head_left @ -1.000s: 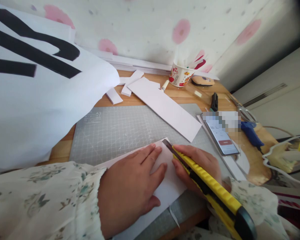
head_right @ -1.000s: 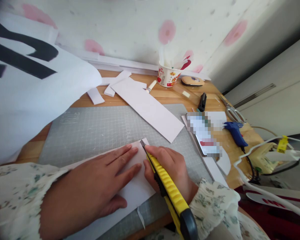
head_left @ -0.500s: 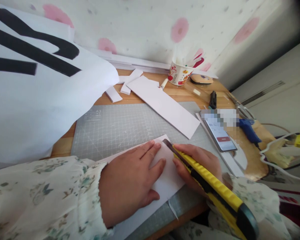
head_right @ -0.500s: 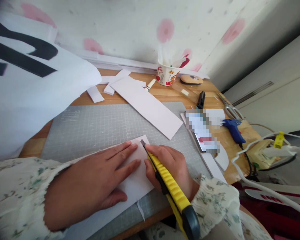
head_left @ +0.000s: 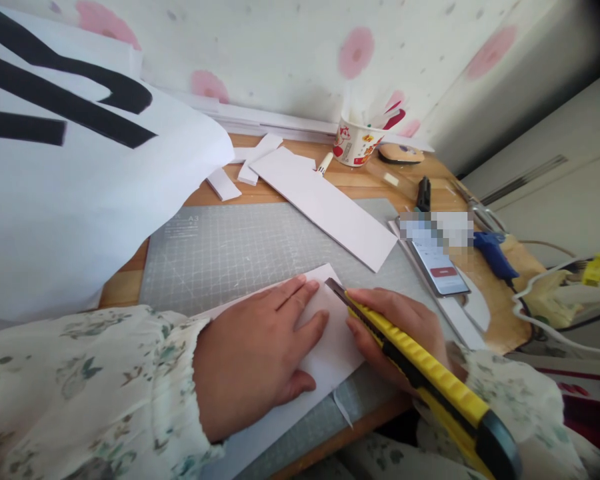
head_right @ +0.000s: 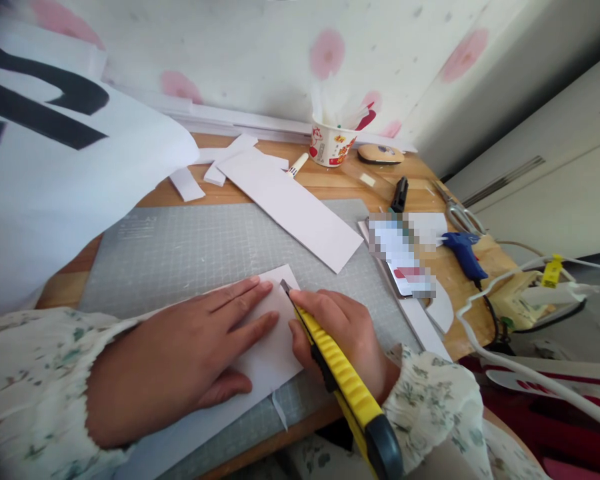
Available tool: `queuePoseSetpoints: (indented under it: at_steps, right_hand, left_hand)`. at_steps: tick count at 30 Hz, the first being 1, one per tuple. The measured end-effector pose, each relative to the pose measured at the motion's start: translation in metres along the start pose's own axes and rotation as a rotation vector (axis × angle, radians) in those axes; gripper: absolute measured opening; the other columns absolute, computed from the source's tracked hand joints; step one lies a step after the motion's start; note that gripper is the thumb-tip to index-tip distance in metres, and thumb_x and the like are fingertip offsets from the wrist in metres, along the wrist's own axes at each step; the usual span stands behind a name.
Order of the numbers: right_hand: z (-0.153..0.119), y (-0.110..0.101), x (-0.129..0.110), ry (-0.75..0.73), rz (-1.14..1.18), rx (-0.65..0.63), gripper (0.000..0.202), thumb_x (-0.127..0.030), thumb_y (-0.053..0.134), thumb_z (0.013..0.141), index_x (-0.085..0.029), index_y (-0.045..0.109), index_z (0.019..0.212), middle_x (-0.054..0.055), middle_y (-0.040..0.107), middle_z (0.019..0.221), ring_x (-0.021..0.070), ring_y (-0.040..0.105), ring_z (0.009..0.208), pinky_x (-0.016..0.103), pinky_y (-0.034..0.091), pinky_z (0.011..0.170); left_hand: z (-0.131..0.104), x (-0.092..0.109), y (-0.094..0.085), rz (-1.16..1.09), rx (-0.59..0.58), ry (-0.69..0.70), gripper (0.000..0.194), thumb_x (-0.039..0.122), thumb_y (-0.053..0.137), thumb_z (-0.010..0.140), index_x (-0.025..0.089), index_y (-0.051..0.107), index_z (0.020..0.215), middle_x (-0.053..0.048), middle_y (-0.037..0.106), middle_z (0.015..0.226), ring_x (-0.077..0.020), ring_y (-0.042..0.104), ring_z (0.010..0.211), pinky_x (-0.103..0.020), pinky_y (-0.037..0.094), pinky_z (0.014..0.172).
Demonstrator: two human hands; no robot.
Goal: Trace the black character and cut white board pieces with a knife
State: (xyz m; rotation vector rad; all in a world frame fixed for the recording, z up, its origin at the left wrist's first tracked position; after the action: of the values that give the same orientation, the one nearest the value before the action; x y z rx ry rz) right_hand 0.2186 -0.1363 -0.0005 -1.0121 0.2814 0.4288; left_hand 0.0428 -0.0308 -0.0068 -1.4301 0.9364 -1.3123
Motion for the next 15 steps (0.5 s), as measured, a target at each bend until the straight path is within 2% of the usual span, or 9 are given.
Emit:
queuePoseSetpoints:
  at_steps: [10, 15]
  right_hand:
    - [-0.0038, -0.0038, -0.0010, 0.019, 0.013, -0.031, 0.026, -0.021, 0.062, 0.087, -0.028, 0.062, 0.113, 0.002, 0.074, 0.073, 0.0246, 0.074, 0.062, 0.033, 0.061, 0.051]
    - [-0.0070, -0.0055, -0.0019, 0.037, 0.022, -0.025, 0.024, -0.024, 0.062, 0.089, -0.028, 0.062, 0.113, 0.003, 0.076, 0.078, 0.0239, 0.075, 0.065, 0.033, 0.062, 0.054]
  left_hand:
    - [-0.0004, -0.0004, -0.0009, 0.020, -0.001, 0.012, 0.070, 0.049, 0.081, 0.080, 0.011, 0.062, 0.135, -0.030, 0.045, 0.154, -0.0442, 0.045, 0.142, -0.058, 0.045, 0.111]
    - [0.0005, -0.0006, -0.0004, 0.032, 0.016, 0.032, 0.069, 0.049, 0.081, 0.080, 0.010, 0.062, 0.135, -0.031, 0.047, 0.152, -0.0442, 0.047, 0.141, -0.058, 0.046, 0.111]
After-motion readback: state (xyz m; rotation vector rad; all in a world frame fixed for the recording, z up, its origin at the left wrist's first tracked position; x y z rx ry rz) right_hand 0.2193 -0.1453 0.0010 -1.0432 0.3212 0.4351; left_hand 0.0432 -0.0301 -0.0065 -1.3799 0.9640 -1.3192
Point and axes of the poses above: each hand's wrist, its own z-axis towards the middle knuckle, its own y-axis out of the palm, x = y × z, the point moved 2 cm from there along z, towards the middle knuckle
